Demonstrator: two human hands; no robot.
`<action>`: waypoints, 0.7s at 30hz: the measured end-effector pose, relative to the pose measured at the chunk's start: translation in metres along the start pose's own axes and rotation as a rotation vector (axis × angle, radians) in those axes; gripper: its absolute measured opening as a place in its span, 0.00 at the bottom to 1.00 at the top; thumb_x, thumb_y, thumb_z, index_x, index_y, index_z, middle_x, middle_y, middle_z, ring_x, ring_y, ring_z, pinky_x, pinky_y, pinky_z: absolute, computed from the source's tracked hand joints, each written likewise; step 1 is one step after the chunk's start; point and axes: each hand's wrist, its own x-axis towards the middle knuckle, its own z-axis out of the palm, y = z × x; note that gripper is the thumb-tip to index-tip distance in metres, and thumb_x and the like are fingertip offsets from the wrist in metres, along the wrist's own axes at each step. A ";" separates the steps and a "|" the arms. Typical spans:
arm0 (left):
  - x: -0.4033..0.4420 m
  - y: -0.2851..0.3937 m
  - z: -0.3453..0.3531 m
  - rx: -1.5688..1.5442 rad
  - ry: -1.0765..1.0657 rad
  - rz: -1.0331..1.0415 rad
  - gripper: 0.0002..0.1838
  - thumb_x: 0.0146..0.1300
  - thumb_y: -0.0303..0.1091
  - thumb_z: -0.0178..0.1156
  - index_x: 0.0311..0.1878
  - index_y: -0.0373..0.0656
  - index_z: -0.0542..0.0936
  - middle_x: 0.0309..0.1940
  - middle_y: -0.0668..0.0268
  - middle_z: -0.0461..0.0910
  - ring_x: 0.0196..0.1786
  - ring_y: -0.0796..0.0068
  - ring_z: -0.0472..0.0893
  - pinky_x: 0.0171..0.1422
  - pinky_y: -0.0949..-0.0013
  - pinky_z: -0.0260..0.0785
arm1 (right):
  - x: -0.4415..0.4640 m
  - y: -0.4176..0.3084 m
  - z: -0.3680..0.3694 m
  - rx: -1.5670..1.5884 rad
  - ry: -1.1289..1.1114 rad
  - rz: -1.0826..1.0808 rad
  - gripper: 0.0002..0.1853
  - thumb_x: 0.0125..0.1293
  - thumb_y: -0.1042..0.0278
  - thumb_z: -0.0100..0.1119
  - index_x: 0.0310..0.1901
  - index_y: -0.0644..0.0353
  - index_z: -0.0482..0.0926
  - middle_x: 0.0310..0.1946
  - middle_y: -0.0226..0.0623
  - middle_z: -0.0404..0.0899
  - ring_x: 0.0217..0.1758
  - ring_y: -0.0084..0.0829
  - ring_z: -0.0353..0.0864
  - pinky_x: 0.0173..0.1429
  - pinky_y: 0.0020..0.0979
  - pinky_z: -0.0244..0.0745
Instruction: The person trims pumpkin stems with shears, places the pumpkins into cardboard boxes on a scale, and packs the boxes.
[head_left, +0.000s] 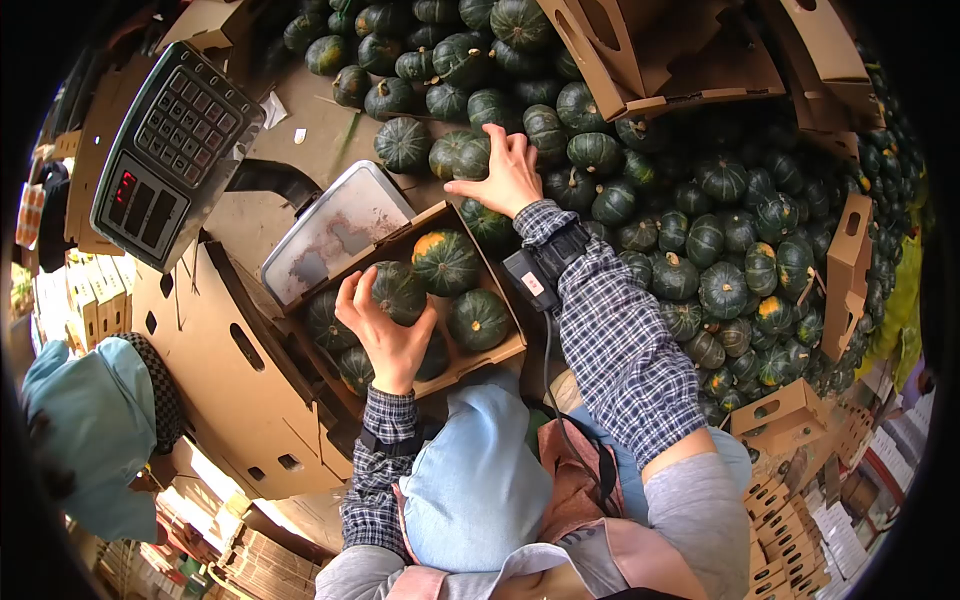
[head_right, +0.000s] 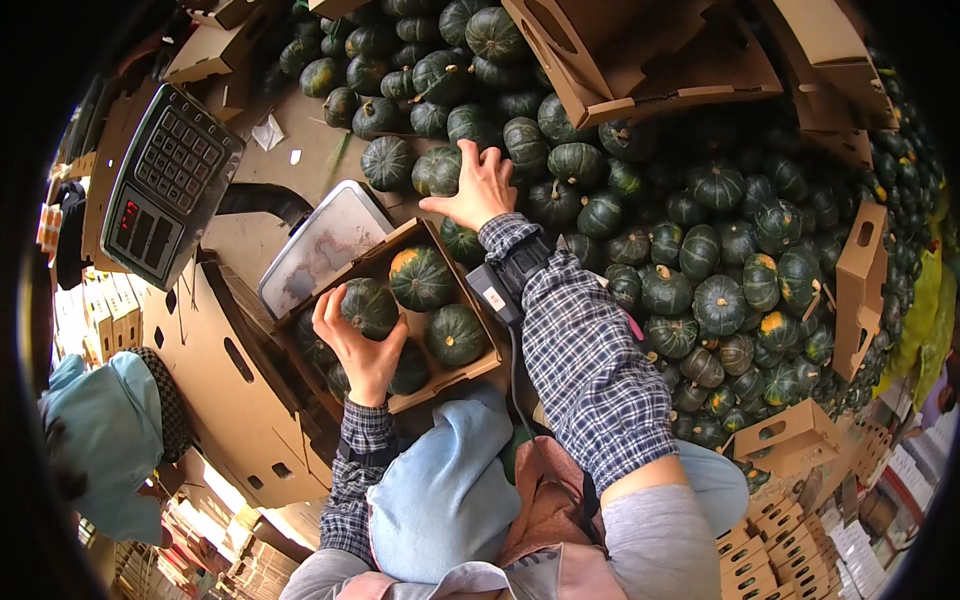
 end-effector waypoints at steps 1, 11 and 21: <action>0.001 0.002 0.002 -0.015 -0.002 0.008 0.41 0.38 0.27 0.68 0.60 0.43 0.63 0.56 0.53 0.60 0.60 0.53 0.60 0.65 0.56 0.54 | 0.002 -0.003 0.006 -0.138 -0.015 0.034 0.47 0.37 0.50 0.73 0.60 0.47 0.57 0.52 0.47 0.59 0.59 0.49 0.62 0.56 0.54 0.67; 0.001 0.001 0.000 -0.040 0.000 0.009 0.40 0.39 0.26 0.68 0.60 0.43 0.62 0.56 0.53 0.60 0.60 0.53 0.60 0.65 0.55 0.54 | -0.058 0.048 -0.063 -1.099 0.239 -0.155 0.26 0.49 0.61 0.65 0.51 0.49 0.70 0.51 0.42 0.67 0.58 0.43 0.65 0.55 0.53 0.61; -0.001 0.001 0.000 -0.043 0.036 0.071 0.42 0.39 0.26 0.70 0.60 0.44 0.61 0.57 0.52 0.60 0.61 0.52 0.61 0.65 0.55 0.55 | -0.035 0.036 0.045 -0.782 -0.113 -0.582 0.25 0.53 0.66 0.60 0.54 0.43 0.70 0.47 0.40 0.68 0.54 0.38 0.66 0.57 0.55 0.58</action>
